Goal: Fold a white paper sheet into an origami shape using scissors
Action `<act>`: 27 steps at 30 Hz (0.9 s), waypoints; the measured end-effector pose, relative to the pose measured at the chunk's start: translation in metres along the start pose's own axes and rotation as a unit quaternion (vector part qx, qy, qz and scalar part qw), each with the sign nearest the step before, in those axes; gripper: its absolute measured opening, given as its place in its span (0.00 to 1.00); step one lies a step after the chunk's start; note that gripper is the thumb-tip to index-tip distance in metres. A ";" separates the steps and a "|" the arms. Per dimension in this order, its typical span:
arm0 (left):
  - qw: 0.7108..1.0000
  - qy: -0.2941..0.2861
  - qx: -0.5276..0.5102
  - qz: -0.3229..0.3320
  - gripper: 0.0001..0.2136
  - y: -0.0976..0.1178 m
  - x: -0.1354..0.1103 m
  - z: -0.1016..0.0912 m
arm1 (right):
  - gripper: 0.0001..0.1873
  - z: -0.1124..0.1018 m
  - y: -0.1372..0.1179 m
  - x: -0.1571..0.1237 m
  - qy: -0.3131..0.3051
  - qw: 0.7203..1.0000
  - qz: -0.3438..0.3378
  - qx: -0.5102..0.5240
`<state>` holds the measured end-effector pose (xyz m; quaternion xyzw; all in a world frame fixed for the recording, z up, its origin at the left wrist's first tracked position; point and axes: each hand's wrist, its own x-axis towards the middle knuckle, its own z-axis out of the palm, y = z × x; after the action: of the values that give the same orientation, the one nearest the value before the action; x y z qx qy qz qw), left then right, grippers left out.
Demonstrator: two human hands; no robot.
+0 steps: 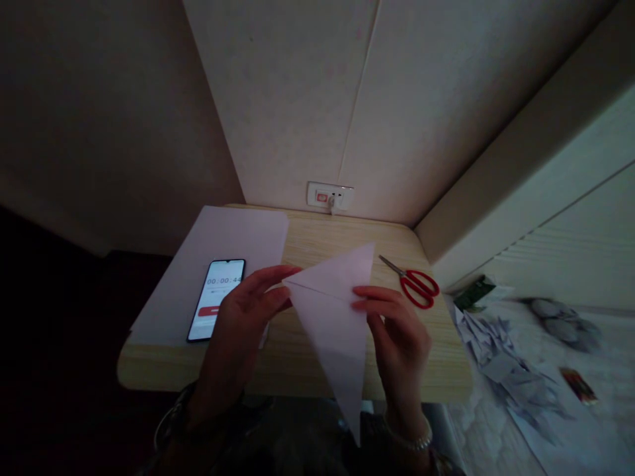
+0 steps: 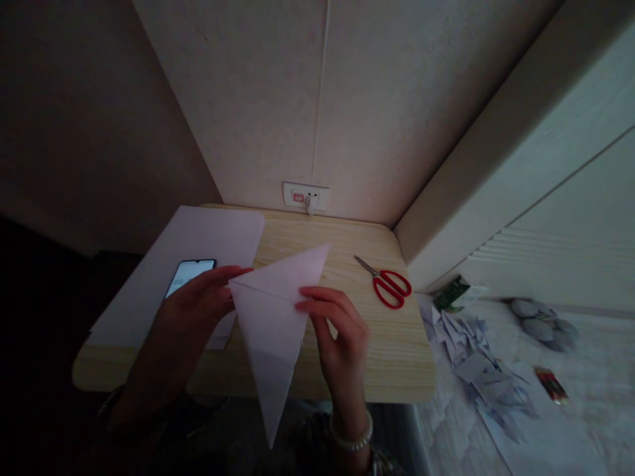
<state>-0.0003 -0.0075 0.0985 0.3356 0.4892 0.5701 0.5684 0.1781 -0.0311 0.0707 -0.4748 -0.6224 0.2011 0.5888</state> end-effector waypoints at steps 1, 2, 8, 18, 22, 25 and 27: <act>1.000 0.000 -0.010 -0.017 0.11 -0.001 0.001 -0.001 | 0.12 0.000 0.000 -0.001 -0.007 1.000 -0.007 -0.002; 0.999 -0.001 -0.017 -0.034 0.11 -0.003 0.002 -0.002 | 0.12 0.001 0.000 -0.002 -0.015 1.000 -0.014 -0.003; 0.999 0.026 0.009 -0.037 0.11 -0.007 0.007 -0.007 | 0.12 0.006 -0.002 -0.004 -0.021 1.000 -0.002 0.001; 0.996 0.056 0.066 0.019 0.09 -0.007 0.004 -0.005 | 0.07 0.018 -0.004 0.002 -0.041 0.952 0.260 0.158; 0.996 0.043 0.081 0.011 0.07 -0.011 0.006 -0.005 | 0.13 0.018 -0.002 0.002 -0.043 0.941 0.306 0.140; 0.996 0.034 0.080 0.019 0.05 -0.012 0.005 -0.004 | 0.14 0.018 0.001 0.001 -0.033 0.944 0.299 0.134; 0.995 0.032 0.088 0.028 0.04 -0.011 0.004 -0.004 | 0.14 0.017 0.003 0.000 -0.028 0.947 0.294 0.127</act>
<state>-0.0009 -0.0056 0.0864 0.3795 0.5460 0.5508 0.5045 0.1629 -0.0242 0.0649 -0.5522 -0.4409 0.4554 0.5415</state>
